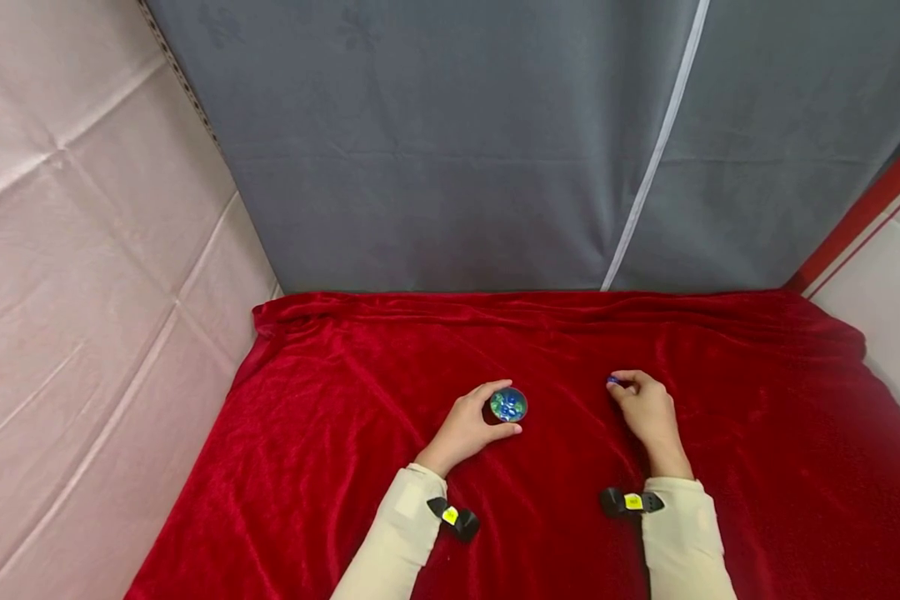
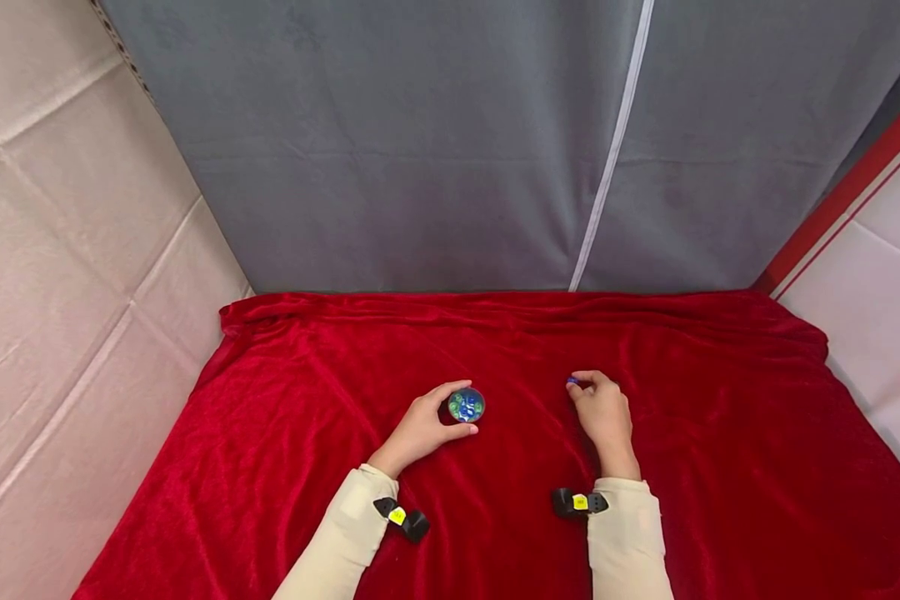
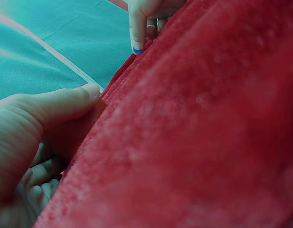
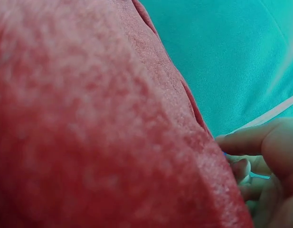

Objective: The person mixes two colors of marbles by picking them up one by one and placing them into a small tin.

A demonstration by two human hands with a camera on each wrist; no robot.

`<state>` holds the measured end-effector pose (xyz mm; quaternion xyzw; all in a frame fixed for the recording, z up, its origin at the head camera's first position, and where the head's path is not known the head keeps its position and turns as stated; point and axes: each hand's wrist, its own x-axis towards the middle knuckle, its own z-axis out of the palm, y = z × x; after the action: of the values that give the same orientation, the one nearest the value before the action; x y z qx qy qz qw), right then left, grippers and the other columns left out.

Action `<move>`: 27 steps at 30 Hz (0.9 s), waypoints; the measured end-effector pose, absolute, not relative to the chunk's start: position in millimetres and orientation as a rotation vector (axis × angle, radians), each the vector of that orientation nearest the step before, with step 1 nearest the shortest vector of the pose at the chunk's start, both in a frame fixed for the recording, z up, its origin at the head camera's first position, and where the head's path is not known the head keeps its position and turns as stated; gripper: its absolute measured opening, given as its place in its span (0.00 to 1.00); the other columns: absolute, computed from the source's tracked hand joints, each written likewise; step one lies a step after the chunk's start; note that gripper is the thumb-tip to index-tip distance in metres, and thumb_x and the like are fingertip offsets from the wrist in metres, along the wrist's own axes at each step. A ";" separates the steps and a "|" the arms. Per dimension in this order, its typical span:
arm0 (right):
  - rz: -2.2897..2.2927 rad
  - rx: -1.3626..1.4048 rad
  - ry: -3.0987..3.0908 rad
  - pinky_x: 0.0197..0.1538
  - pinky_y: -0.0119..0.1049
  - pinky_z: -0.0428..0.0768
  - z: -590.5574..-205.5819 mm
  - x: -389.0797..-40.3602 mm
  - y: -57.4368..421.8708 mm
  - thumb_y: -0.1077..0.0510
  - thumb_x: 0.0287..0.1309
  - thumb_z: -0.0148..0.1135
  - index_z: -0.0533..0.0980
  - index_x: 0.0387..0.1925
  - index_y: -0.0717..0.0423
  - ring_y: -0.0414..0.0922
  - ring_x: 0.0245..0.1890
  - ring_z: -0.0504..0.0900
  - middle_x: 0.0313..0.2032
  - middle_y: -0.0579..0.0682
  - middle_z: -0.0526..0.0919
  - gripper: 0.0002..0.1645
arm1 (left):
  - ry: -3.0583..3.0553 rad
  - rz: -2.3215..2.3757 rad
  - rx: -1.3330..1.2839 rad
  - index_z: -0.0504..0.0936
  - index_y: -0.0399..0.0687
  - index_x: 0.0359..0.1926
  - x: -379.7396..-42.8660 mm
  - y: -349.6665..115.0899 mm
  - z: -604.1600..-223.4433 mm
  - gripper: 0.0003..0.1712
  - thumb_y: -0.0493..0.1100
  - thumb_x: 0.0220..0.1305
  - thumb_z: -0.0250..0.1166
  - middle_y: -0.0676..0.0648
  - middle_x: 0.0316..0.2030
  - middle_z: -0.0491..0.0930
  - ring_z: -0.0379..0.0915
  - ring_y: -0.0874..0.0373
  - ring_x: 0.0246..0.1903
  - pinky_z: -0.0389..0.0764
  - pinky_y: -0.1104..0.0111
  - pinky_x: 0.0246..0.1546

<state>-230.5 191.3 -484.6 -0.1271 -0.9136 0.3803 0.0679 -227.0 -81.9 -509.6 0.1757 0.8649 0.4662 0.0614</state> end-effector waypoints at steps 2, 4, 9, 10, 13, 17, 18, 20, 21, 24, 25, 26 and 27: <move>1.163 -0.371 -2.747 0.27 0.32 0.67 -482.3 -229.6 189.9 0.58 0.61 0.60 0.79 0.48 0.63 0.40 0.23 0.69 0.24 0.51 0.75 0.16 | 2.616 1.408 0.532 0.70 0.56 0.66 -226.9 -81.5 -510.0 0.39 0.51 0.53 0.74 0.49 0.63 0.73 0.69 0.53 0.63 0.68 0.56 0.66; 1.176 -0.358 -2.742 0.26 0.31 0.67 -479.9 -228.9 188.0 0.57 0.61 0.60 0.79 0.48 0.63 0.40 0.22 0.68 0.23 0.50 0.74 0.16 | 2.616 1.409 0.531 0.70 0.56 0.66 -226.8 -81.4 -510.3 0.39 0.51 0.53 0.74 0.49 0.63 0.73 0.69 0.53 0.63 0.68 0.56 0.66; 1.200 -0.328 -2.730 0.26 0.31 0.66 -474.6 -228.3 182.7 0.57 0.62 0.60 0.79 0.48 0.62 0.39 0.22 0.68 0.23 0.49 0.73 0.17 | 2.600 1.423 0.526 0.70 0.56 0.66 -226.7 -81.5 -510.2 0.39 0.51 0.53 0.74 0.49 0.63 0.73 0.69 0.53 0.63 0.69 0.55 0.65; 1.202 -0.320 -2.726 0.26 0.31 0.66 -473.7 -228.3 181.8 0.57 0.62 0.60 0.79 0.48 0.62 0.39 0.22 0.68 0.23 0.49 0.73 0.17 | 2.598 1.425 0.525 0.70 0.56 0.66 -226.8 -81.5 -510.1 0.39 0.51 0.53 0.74 0.49 0.63 0.73 0.69 0.53 0.63 0.69 0.55 0.65; 1.206 -0.300 -2.720 0.26 0.30 0.67 -471.6 -229.0 179.3 0.57 0.62 0.61 0.79 0.49 0.62 0.39 0.22 0.67 0.23 0.49 0.73 0.16 | 2.593 1.430 0.524 0.70 0.55 0.66 -227.2 -81.6 -509.8 0.39 0.51 0.53 0.74 0.49 0.63 0.73 0.69 0.53 0.63 0.69 0.55 0.65; 1.211 -0.290 -2.715 0.26 0.30 0.67 -470.9 -229.6 176.7 0.58 0.62 0.61 0.79 0.49 0.62 0.38 0.21 0.67 0.23 0.49 0.72 0.16 | 2.589 1.429 0.522 0.70 0.56 0.66 -227.3 -81.9 -510.4 0.40 0.51 0.53 0.73 0.49 0.63 0.73 0.69 0.52 0.62 0.69 0.55 0.65; 1.213 -0.287 -2.715 0.26 0.30 0.66 -470.8 -229.4 175.9 0.58 0.62 0.61 0.79 0.49 0.62 0.38 0.21 0.67 0.22 0.48 0.72 0.16 | 2.588 1.426 0.523 0.70 0.56 0.67 -227.3 -81.9 -510.7 0.40 0.51 0.53 0.73 0.49 0.64 0.73 0.69 0.53 0.62 0.69 0.55 0.65; 1.215 -0.274 -2.707 0.25 0.30 0.66 -470.6 -229.6 174.0 0.59 0.61 0.61 0.79 0.48 0.62 0.38 0.20 0.66 0.22 0.48 0.72 0.16 | 2.584 1.425 0.524 0.69 0.56 0.67 -227.2 -81.8 -511.2 0.40 0.52 0.54 0.73 0.49 0.64 0.73 0.69 0.53 0.62 0.69 0.55 0.65; 1.220 -0.263 -2.705 0.25 0.30 0.66 -470.3 -229.4 172.8 0.59 0.61 0.61 0.79 0.48 0.62 0.37 0.20 0.66 0.22 0.48 0.72 0.16 | 2.584 1.425 0.526 0.69 0.56 0.67 -227.2 -81.7 -511.5 0.40 0.52 0.54 0.73 0.49 0.63 0.73 0.70 0.53 0.62 0.69 0.55 0.65; 1.246 -0.224 -2.703 0.24 0.30 0.66 -469.0 -229.1 167.9 0.59 0.61 0.61 0.79 0.49 0.62 0.37 0.19 0.65 0.21 0.48 0.71 0.15 | 2.582 1.429 0.527 0.69 0.56 0.67 -227.1 -81.6 -512.1 0.40 0.52 0.54 0.73 0.49 0.63 0.73 0.70 0.53 0.62 0.69 0.56 0.65; 1.258 -0.213 -2.701 0.24 0.30 0.66 -468.4 -228.9 165.8 0.59 0.62 0.61 0.79 0.49 0.62 0.37 0.19 0.65 0.21 0.48 0.71 0.15 | 2.582 1.430 0.527 0.69 0.56 0.67 -227.2 -81.6 -512.2 0.40 0.52 0.54 0.73 0.49 0.63 0.73 0.69 0.53 0.62 0.69 0.56 0.65; 1.271 -0.199 -2.700 0.23 0.30 0.66 -467.7 -228.7 163.5 0.59 0.62 0.61 0.79 0.49 0.62 0.37 0.19 0.64 0.21 0.48 0.71 0.15 | 2.582 1.430 0.527 0.70 0.56 0.67 -227.3 -81.5 -512.2 0.40 0.51 0.53 0.73 0.49 0.63 0.73 0.69 0.53 0.62 0.69 0.56 0.65; 1.280 -0.188 -2.698 0.23 0.30 0.66 -467.1 -228.4 161.2 0.59 0.62 0.61 0.79 0.49 0.62 0.37 0.18 0.64 0.21 0.48 0.71 0.15 | 2.583 1.429 0.527 0.70 0.56 0.67 -227.3 -81.4 -512.1 0.40 0.51 0.53 0.73 0.49 0.64 0.73 0.69 0.53 0.62 0.69 0.56 0.65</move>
<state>-228.4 161.2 -467.1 -0.0628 -0.8992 0.4266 0.0747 -227.3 -81.4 -512.1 0.1752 0.8592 0.4754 0.0712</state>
